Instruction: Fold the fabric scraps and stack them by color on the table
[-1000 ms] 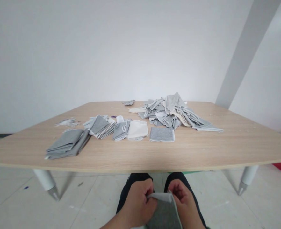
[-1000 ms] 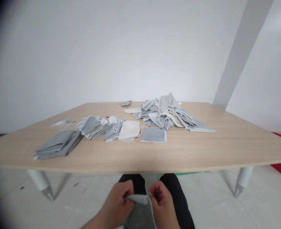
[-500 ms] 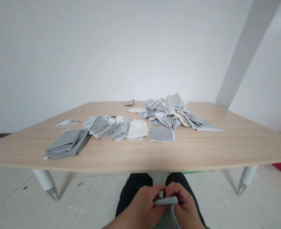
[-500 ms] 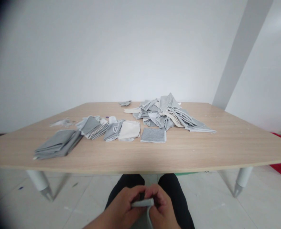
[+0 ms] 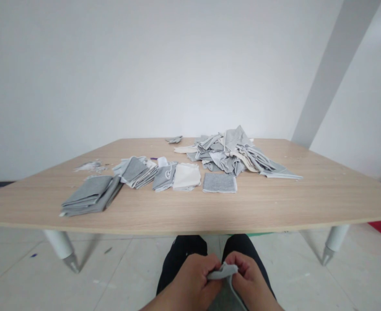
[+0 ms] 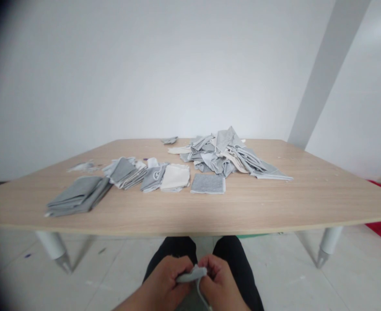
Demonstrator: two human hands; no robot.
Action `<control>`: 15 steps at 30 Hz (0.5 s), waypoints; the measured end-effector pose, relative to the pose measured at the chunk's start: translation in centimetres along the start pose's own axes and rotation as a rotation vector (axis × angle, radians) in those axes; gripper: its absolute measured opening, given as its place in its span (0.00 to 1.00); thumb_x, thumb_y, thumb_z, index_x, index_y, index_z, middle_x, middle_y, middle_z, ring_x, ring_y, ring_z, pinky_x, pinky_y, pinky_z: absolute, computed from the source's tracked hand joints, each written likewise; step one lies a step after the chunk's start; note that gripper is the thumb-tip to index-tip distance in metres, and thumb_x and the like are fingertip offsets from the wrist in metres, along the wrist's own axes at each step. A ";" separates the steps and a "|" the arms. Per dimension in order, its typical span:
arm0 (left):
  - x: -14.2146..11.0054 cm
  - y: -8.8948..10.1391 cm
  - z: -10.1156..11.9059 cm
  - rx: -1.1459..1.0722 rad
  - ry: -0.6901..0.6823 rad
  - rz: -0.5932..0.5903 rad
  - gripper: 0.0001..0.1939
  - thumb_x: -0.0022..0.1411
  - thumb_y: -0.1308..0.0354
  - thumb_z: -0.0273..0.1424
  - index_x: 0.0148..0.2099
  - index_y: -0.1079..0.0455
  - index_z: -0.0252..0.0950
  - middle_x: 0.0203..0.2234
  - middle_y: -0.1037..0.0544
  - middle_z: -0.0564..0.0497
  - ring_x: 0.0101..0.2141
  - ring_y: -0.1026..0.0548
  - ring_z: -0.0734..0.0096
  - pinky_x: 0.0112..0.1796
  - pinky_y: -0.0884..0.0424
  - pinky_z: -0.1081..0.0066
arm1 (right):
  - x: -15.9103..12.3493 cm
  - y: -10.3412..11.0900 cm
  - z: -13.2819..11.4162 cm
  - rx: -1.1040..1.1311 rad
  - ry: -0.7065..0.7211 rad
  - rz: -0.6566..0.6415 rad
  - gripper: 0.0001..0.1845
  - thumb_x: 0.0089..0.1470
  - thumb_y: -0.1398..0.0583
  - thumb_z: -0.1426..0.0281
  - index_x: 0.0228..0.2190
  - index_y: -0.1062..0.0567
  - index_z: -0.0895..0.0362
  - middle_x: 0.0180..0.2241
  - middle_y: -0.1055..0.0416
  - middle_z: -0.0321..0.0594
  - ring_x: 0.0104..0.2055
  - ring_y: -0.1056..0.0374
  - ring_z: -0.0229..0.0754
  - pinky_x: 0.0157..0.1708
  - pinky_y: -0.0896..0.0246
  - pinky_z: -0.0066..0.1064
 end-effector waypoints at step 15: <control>-0.6 0.1 0.3 -0.023 -0.170 0.155 0.10 0.66 0.53 0.33 0.33 0.35 0.37 0.19 0.32 0.56 0.21 0.36 0.78 0.25 0.46 0.74 | 0.3 -0.3 0.0 0.103 -0.030 0.090 0.12 0.46 0.36 0.63 0.22 0.31 0.57 0.20 0.37 0.31 0.22 0.43 0.34 0.24 0.49 0.25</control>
Point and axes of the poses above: each hand's wrist, its own x-axis towards the middle knuckle, its own y-axis out of the back of the hand, z = x × y, the point moved 3 cm from there along x, towards the middle knuckle
